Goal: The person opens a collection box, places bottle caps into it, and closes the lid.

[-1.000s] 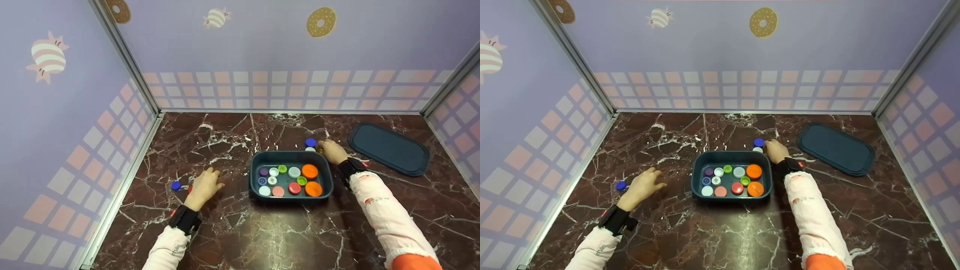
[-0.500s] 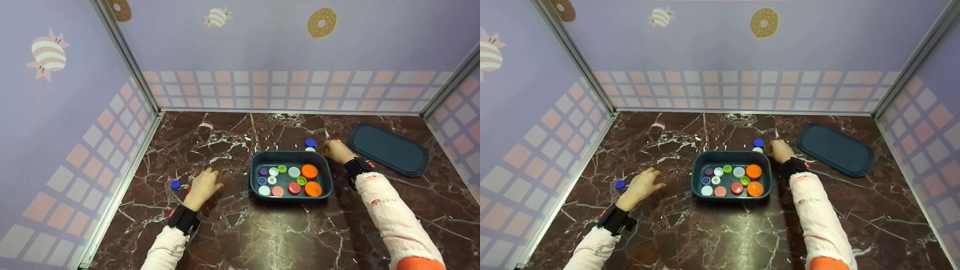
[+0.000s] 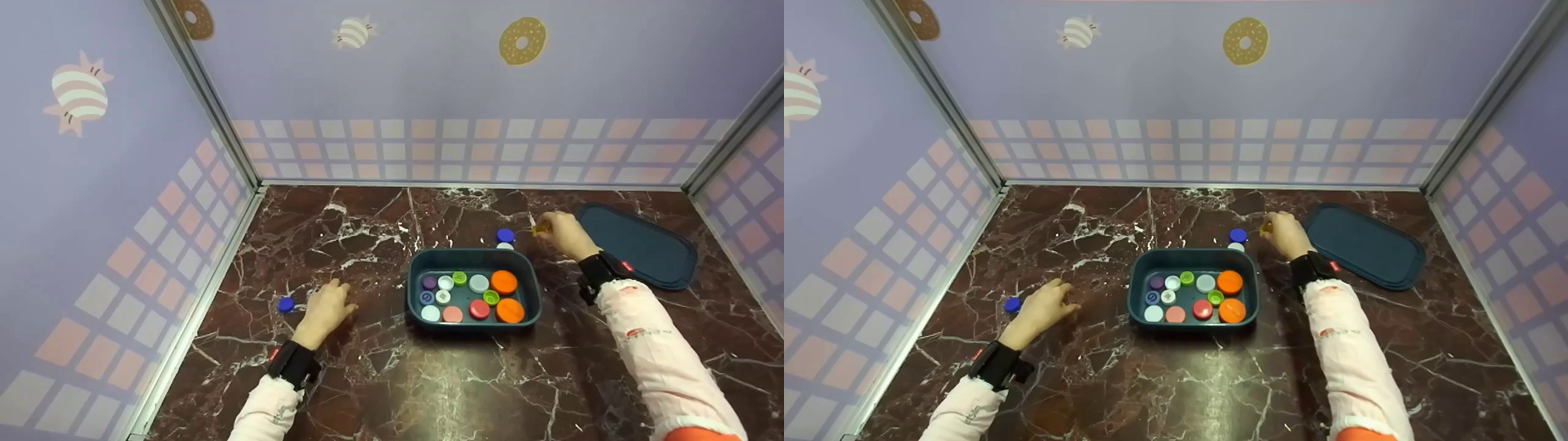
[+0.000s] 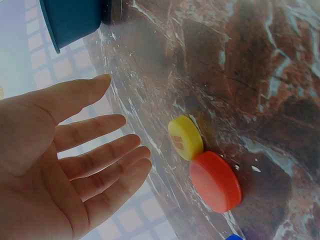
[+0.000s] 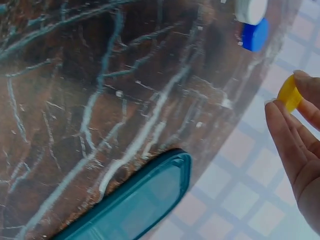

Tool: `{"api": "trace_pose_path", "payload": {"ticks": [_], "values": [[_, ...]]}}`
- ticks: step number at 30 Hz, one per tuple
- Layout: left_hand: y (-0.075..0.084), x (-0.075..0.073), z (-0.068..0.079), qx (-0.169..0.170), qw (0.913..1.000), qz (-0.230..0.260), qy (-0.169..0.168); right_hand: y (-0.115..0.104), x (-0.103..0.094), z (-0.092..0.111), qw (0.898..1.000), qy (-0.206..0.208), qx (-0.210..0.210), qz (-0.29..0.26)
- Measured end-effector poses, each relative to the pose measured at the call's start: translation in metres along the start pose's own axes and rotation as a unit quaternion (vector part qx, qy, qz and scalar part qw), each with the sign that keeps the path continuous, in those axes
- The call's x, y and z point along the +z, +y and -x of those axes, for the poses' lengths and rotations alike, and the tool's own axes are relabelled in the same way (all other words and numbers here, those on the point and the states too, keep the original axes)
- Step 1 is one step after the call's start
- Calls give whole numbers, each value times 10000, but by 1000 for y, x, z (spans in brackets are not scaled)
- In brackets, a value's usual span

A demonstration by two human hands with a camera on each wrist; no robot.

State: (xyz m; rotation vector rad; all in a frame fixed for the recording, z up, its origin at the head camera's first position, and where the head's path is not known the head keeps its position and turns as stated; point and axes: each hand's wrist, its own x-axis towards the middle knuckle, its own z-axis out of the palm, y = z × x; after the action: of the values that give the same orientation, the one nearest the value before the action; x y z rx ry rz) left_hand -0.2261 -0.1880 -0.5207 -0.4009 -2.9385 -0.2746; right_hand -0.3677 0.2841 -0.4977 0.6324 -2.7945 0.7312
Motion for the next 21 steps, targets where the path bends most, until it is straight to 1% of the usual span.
{"api": "trace_pose_path", "payload": {"ticks": [6, 10, 15, 21], "values": [[-3, 1, 4, -213, 9996, 12, -159, -11, -10, -3, 9997, 133, -170, -61], [-5, 0, 5, -244, 9996, 36, -133, -23, -13, -5, 9993, 150, -344, -39], [-7, 0, 7, -215, 9997, 76, 40, -42, -9, -8, 9976, 74, -672, -138], [-12, 1, 11, -266, 9995, 159, 112, -68, -1, -8, 9924, -122, -1195, -272]]}}
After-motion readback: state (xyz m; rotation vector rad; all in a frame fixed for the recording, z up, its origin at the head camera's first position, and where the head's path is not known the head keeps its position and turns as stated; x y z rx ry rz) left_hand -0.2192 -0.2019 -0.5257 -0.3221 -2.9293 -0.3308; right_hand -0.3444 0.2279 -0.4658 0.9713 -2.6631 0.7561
